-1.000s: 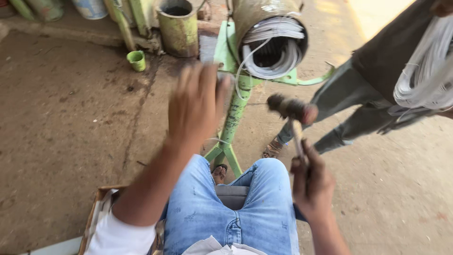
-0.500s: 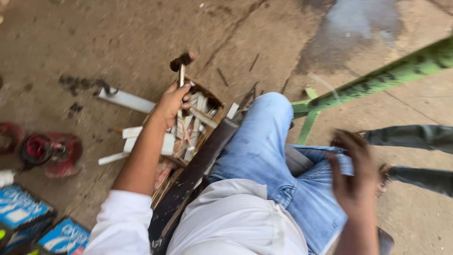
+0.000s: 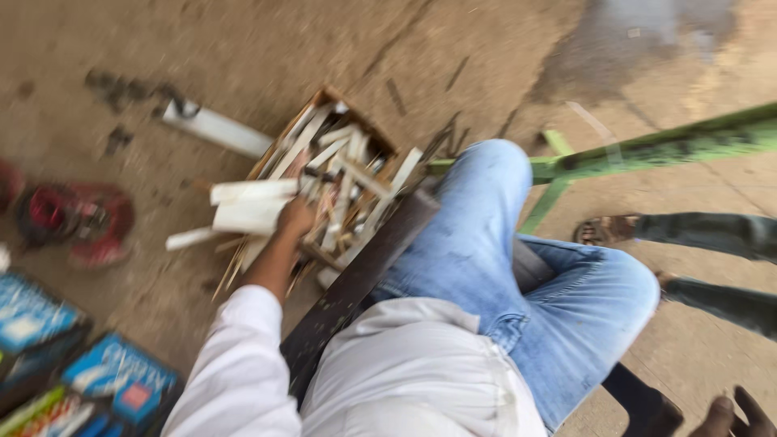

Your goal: The person winds white wire from a metal canister mounted on a green stand into neat coils. They use a hammer to compact the wire inside the canister and cut excess wire with pliers. The person also hands a bundle of wire to another person and continues winding and cutting the wire.

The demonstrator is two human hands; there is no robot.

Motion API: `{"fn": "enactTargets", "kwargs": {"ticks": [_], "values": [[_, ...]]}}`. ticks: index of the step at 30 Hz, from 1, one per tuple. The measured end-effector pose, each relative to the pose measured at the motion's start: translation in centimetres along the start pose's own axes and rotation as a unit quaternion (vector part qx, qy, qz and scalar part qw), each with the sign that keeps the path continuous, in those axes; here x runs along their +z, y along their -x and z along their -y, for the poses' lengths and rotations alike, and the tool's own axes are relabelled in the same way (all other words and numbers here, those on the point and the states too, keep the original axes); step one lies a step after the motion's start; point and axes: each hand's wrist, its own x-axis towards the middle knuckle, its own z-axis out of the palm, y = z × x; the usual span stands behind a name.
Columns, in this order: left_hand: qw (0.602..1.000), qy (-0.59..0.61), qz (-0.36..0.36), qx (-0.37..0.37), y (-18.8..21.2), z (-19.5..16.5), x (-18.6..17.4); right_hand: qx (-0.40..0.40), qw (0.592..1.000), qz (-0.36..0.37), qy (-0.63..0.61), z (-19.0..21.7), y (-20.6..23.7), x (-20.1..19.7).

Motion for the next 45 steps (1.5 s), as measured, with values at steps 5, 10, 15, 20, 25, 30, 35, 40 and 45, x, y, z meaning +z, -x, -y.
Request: {"fn": "enactTargets", "kwargs": {"ticks": [5,10,15,20,25,30,35,40,45], "values": [[0.99,-0.116,-0.018,0.083,0.9,-5.2,-4.7,-0.01,0.991,-0.086,-0.098,0.8,0.3,-2.0],[0.946,-0.083,-0.121,0.289,1.9,-20.1,-9.7,-0.034,0.961,-0.154,-0.226,5.2,-2.0,-3.5],[0.859,0.021,-0.15,0.488,14.4,-34.3,-11.2,-0.061,0.947,-0.197,-0.246,7.3,-2.1,-5.4],[0.722,0.048,-0.063,0.687,28.8,-42.8,-8.0,0.043,0.876,-0.278,-0.393,4.3,-1.4,-7.4],[0.534,0.048,-0.049,0.843,36.9,-46.7,-3.8,-0.056,0.846,-0.4,-0.346,1.6,-2.9,-13.2],[0.51,0.054,-0.05,0.857,40.8,-47.8,-3.9,-0.07,0.891,-0.382,-0.235,3.4,-5.2,-17.5],[0.52,0.065,-0.056,0.85,40.9,-48.0,-5.7,-0.134,0.917,-0.342,-0.158,6.3,-8.1,-18.4],[0.565,0.087,-0.062,0.818,37.5,-45.5,-6.4,-0.118,0.929,-0.266,-0.23,7.5,-8.0,-15.7],[0.649,0.075,-0.088,0.752,30.9,-40.4,-6.3,-0.013,0.866,-0.398,-0.303,2.2,-6.1,-15.2]]}}
